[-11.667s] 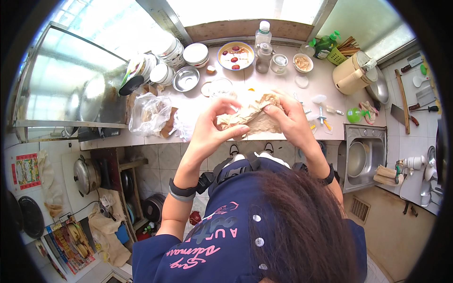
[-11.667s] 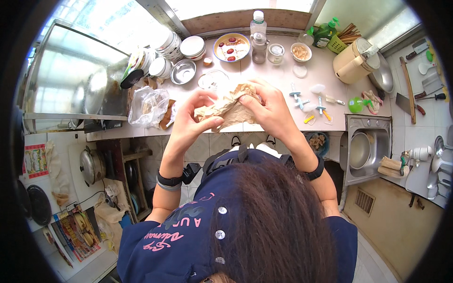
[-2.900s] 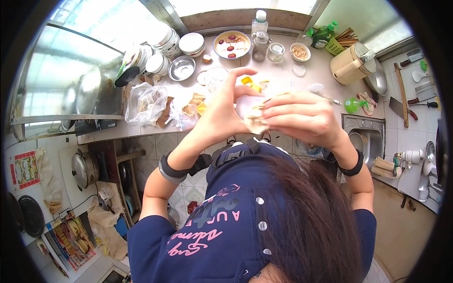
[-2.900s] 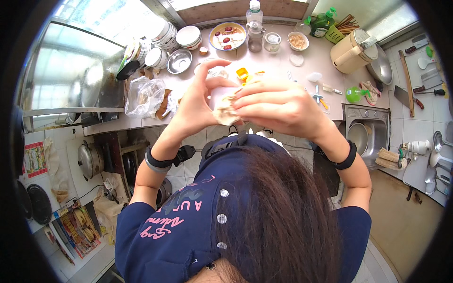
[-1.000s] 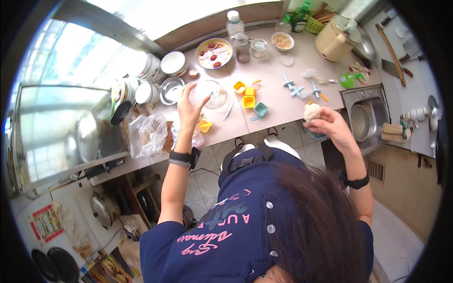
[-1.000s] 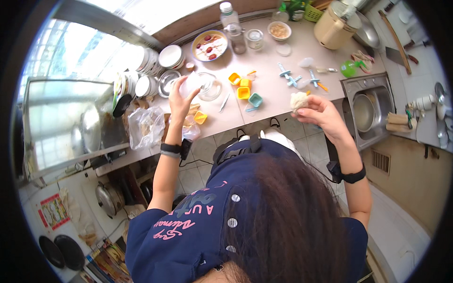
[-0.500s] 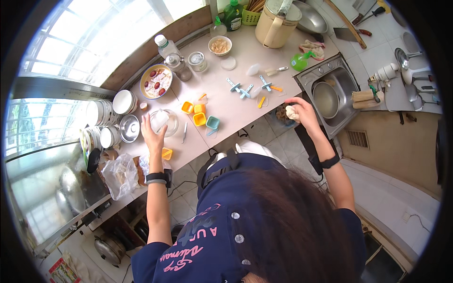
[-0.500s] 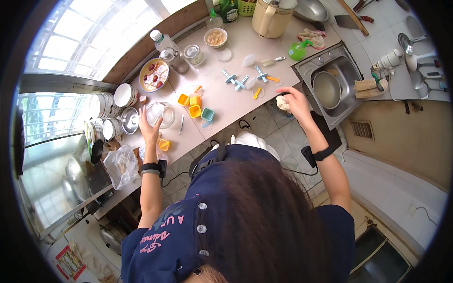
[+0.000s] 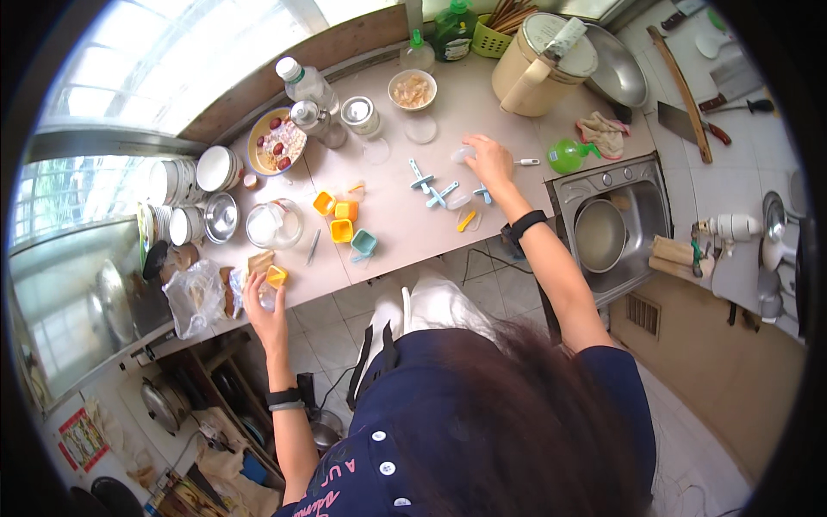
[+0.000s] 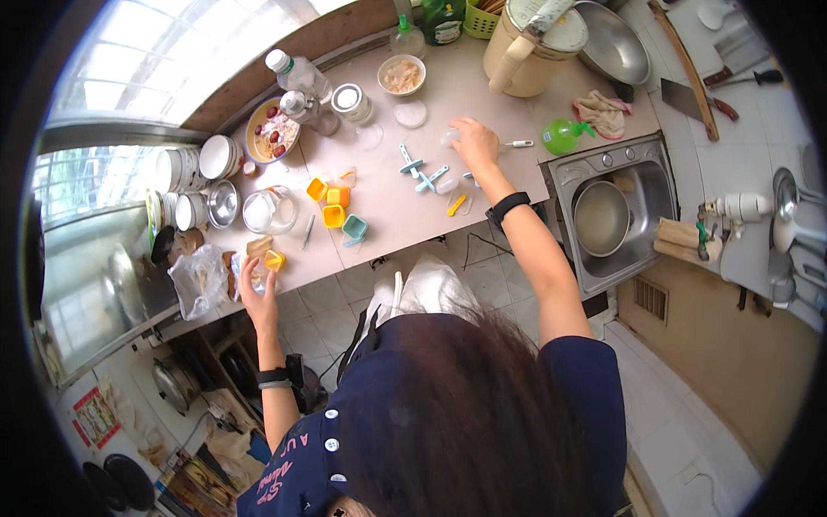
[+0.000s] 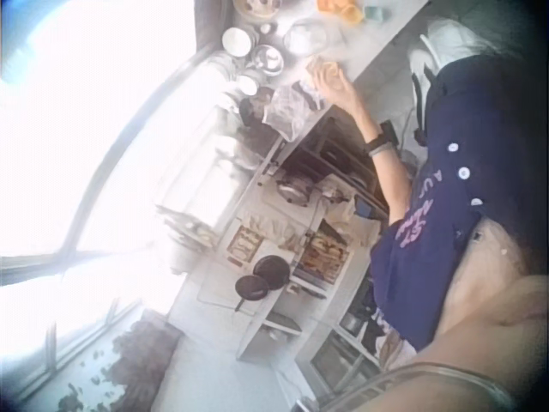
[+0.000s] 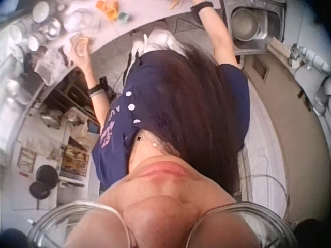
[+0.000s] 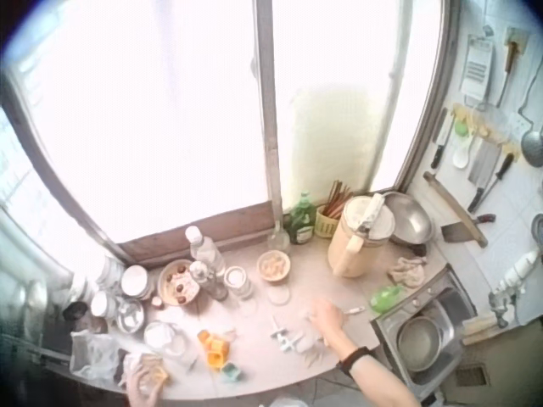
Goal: The person assembles a baby bottle by first handling a yellow container, then retrieving a plastic bag containing bottle parts from a pantry. They unpack the parts, place a beige nipple onto the bottle, and attach a blue ring and handle to complete the assembly.
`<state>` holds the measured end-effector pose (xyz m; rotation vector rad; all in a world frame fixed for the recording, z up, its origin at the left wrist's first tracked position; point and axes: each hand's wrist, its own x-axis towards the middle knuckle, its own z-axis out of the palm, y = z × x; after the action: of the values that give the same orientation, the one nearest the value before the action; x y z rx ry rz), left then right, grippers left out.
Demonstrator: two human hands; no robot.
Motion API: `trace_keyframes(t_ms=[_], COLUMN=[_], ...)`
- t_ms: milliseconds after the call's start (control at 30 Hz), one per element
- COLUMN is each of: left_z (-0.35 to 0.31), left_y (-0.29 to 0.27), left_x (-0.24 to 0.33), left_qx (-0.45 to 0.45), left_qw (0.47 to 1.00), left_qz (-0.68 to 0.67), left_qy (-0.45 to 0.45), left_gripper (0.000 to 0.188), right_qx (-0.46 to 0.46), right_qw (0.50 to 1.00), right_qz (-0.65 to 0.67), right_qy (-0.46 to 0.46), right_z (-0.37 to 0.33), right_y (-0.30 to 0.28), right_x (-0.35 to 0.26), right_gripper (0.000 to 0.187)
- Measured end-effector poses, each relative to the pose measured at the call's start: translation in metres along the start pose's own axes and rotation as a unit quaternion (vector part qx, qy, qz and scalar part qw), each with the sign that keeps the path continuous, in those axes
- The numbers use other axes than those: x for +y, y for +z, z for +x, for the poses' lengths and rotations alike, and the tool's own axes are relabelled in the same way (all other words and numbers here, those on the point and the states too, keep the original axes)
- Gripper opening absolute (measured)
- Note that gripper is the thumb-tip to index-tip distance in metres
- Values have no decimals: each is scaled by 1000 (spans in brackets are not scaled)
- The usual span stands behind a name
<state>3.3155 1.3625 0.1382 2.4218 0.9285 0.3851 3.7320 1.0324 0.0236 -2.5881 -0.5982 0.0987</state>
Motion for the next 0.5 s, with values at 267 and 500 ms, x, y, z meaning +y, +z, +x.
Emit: trace_keyframes(t_ms=[267,500], left_z=[-48,-85], left_y=[-12,-17], left_x=[-4,-25], left_qx=[21,34], left_qw=[999,998], left_qz=[6,-30], left_qy=[-44,-41], left_gripper=[40,31], right_qx=[62,51], right_qw=[929,850], right_qz=[352,477], right_qy=[95,219], right_z=[12,-153], right_y=[-137,-238], right_x=[10,135], right_gripper=[45,35])
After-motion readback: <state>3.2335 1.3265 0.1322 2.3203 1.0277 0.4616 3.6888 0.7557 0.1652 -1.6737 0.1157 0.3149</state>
